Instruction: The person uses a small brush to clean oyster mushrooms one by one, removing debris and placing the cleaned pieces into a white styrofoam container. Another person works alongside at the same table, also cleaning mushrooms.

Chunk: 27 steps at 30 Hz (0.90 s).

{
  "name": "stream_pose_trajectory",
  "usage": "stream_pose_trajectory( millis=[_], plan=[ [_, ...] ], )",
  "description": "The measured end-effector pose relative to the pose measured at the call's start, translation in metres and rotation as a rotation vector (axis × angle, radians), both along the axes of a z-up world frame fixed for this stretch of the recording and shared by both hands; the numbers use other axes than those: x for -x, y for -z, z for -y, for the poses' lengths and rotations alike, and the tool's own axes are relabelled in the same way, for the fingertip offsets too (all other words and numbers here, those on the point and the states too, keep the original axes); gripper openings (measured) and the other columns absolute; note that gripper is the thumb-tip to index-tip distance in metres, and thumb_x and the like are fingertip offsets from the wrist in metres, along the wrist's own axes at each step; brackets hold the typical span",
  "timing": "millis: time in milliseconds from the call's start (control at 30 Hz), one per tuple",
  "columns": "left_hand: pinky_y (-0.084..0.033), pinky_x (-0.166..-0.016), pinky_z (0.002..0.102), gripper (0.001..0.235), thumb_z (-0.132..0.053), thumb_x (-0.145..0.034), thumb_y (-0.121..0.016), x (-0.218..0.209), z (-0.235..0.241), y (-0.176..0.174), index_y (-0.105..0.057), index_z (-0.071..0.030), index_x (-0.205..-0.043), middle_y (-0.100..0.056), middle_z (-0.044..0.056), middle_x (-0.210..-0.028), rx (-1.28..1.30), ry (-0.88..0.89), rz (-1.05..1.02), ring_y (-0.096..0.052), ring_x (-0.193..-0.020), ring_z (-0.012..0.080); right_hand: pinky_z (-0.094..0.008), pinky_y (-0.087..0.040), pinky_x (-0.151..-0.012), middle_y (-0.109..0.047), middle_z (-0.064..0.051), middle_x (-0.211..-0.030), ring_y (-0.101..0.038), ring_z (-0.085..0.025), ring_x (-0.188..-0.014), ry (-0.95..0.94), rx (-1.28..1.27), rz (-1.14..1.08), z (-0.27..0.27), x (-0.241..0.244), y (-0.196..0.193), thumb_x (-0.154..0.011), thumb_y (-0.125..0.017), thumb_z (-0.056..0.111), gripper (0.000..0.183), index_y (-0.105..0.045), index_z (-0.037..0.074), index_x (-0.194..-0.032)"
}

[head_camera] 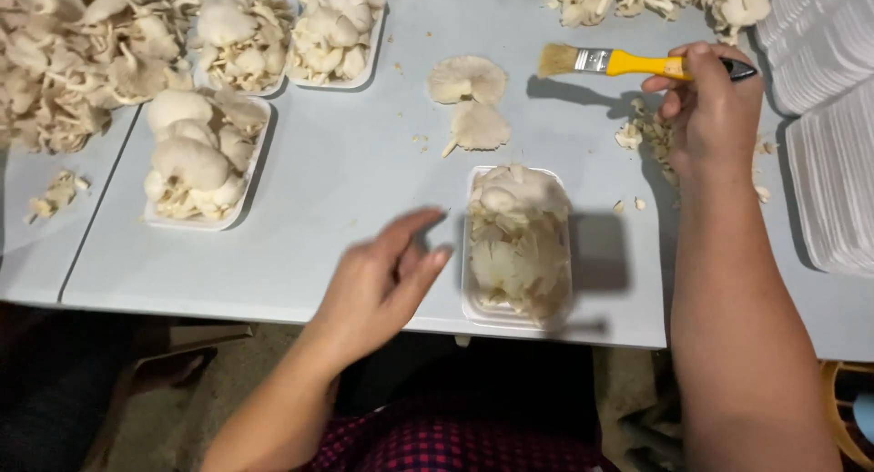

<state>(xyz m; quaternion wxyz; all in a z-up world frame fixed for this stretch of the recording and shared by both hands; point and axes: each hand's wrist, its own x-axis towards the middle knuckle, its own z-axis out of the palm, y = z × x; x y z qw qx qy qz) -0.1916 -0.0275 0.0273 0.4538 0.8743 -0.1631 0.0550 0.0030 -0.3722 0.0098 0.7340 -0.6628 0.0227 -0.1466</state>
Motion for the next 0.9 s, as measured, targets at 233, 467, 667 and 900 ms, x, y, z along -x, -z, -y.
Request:
stream_pose_trajectory(
  millis=[233,467,667,900],
  plan=[
    [-0.058,-0.053,0.03,0.086,-0.047,-0.095,-0.047,0.048,0.019,0.037,-0.008,-0.02,-0.167,-0.078,0.012,-0.084,0.304,0.102,-0.879,-0.068,-0.055,0.0191,-0.02,-0.049,-0.051,-0.073,-0.011,-0.08,-0.055,-0.008,-0.049,-0.047,0.05,0.027,0.0,-0.004,0.011,-0.106,-0.06,0.026,0.018,-0.065,0.009,-0.107],
    [-0.06,-0.053,0.034,0.08,-0.038,-0.098,-0.05,0.044,0.047,0.044,-0.007,-0.036,-0.166,-0.076,0.023,-0.104,0.788,-0.028,-1.067,-0.073,-0.071,0.0278,-0.019,-0.048,-0.046,-0.068,-0.005,-0.076,-0.07,-0.007,-0.061,-0.036,-0.029,0.044,0.006,-0.013,0.019,-0.108,-0.061,0.025,0.015,-0.067,0.011,-0.105],
    [-0.065,-0.051,0.032,0.072,-0.02,-0.101,-0.051,0.036,0.064,0.063,-0.018,-0.03,-0.164,-0.07,0.03,-0.117,1.063,-0.147,-1.08,-0.078,-0.078,0.0295,-0.018,-0.045,-0.048,-0.07,-0.007,-0.08,-0.066,-0.007,-0.058,-0.052,0.006,0.009,-0.004,-0.008,0.015,-0.106,-0.06,0.026,0.017,-0.066,0.01,-0.105],
    [-0.064,-0.058,0.033,0.066,-0.005,-0.097,-0.048,0.025,0.072,0.073,-0.04,-0.027,-0.159,-0.072,0.023,-0.109,1.149,-0.231,-1.099,-0.077,-0.08,0.032,-0.019,-0.043,-0.047,-0.067,-0.005,-0.083,-0.072,-0.01,-0.069,-0.091,0.044,0.002,-0.008,-0.002,0.009,-0.109,-0.059,0.026,0.017,-0.066,0.011,-0.107]
  ],
)
